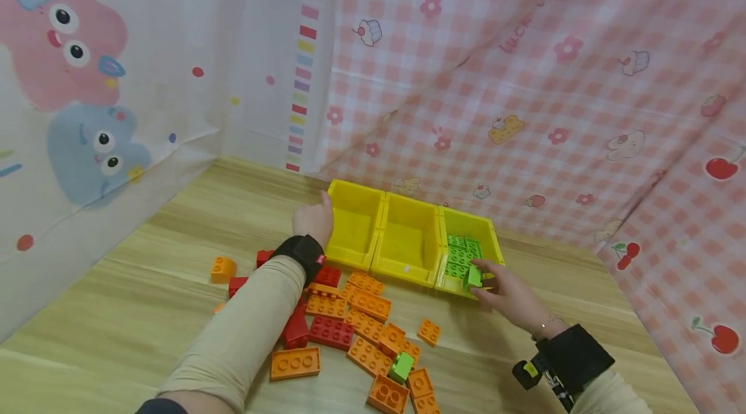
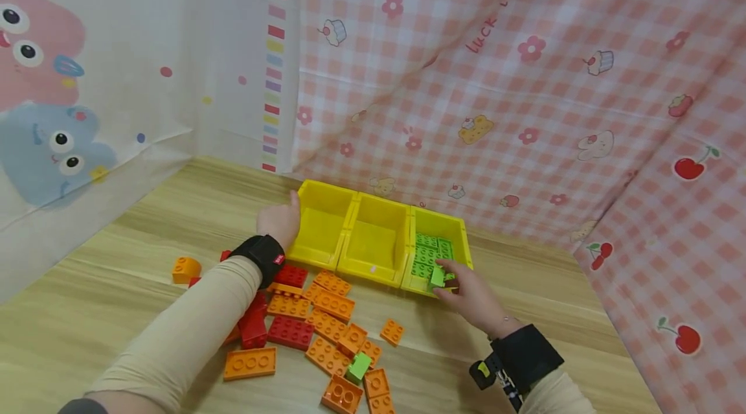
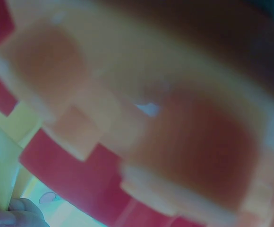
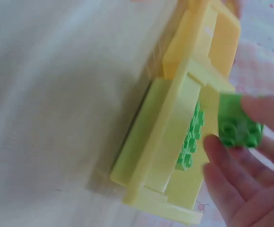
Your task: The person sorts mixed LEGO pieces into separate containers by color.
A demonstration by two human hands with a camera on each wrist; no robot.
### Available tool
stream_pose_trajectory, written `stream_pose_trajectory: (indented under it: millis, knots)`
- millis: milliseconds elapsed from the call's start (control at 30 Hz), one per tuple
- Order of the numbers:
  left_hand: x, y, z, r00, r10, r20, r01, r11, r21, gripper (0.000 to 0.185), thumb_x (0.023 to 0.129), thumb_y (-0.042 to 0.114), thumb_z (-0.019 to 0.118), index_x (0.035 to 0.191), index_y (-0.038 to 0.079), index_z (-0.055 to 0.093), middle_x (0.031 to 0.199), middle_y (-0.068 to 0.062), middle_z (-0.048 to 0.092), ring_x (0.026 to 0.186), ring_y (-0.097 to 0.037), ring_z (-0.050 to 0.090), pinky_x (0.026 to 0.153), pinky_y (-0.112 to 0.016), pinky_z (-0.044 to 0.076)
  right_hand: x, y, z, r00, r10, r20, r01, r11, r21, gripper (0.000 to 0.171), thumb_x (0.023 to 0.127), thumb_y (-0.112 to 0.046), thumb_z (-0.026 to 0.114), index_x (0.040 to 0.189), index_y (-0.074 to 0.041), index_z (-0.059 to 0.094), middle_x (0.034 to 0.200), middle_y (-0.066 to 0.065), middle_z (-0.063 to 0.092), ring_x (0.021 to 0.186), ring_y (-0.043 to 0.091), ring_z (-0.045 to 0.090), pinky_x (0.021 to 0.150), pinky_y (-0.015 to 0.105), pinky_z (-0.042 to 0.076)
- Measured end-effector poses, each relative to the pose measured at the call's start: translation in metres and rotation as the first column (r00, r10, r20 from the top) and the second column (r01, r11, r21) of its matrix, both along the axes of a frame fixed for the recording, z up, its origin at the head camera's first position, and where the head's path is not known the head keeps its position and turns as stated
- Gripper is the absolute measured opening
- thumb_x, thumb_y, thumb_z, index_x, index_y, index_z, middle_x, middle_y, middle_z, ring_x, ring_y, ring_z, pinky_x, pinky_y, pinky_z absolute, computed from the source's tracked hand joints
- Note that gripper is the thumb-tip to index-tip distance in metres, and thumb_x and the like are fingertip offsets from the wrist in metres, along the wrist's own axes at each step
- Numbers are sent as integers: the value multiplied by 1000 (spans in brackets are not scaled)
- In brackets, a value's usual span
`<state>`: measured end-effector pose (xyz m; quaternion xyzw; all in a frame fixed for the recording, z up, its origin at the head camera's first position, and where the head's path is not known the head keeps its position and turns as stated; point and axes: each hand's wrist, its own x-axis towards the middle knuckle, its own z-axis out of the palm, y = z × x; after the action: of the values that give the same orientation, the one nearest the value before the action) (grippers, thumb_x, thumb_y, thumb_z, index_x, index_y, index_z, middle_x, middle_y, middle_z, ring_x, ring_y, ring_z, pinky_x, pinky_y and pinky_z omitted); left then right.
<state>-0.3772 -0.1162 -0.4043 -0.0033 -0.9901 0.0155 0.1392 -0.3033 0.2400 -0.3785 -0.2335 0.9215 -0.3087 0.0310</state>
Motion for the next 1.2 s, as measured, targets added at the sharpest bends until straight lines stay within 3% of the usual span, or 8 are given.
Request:
stream_pose_trajectory:
  millis: [267,467,767,933,1200]
  knots:
    - [1,2,-3,999,26,28,-26,1000,-4,51,96,13,48,141,-3,33,50,-1,45,47,-15,50,45,-28,39,-47,-18,2,974,-177,-140,194,974,116,45,90,-9,60,128,8,41,119,27,48,99,37,56,78,43,49]
    - [1,7,-4,999,21,30,-22,999,37,50,96,13,47,142,-1,33,49,-1,45,46,-15,50,45,-28,40,-66,-27,-2,946,-181,-269,250,936,247,43,87,-5,62,126,8,48,120,30,48,104,41,51,85,50,43]
    - [-3,9,-4,1000,8,-10,-7,999,42,49,95,12,48,140,-3,35,51,-2,47,47,-16,51,45,-29,41,-77,-34,-4,968,-174,-180,224,922,316,46,91,-5,53,134,8,42,123,34,40,99,42,51,77,46,44]
    - [-4,5,-3,1000,14,-1,-14,1000,13,51,95,13,48,141,-3,33,51,-2,47,46,-15,50,44,-28,41,-82,-41,-5,976,-160,-148,204,908,367,47,94,-11,49,137,6,39,126,32,41,104,41,51,86,49,42]
    - [-4,0,-4,1000,22,11,-22,1000,19,51,95,12,48,141,-3,32,53,-3,49,49,-16,53,46,-29,43,-86,-45,-13,980,-164,-116,196,911,364,48,96,-13,47,138,8,36,130,32,39,117,43,44,95,51,37]
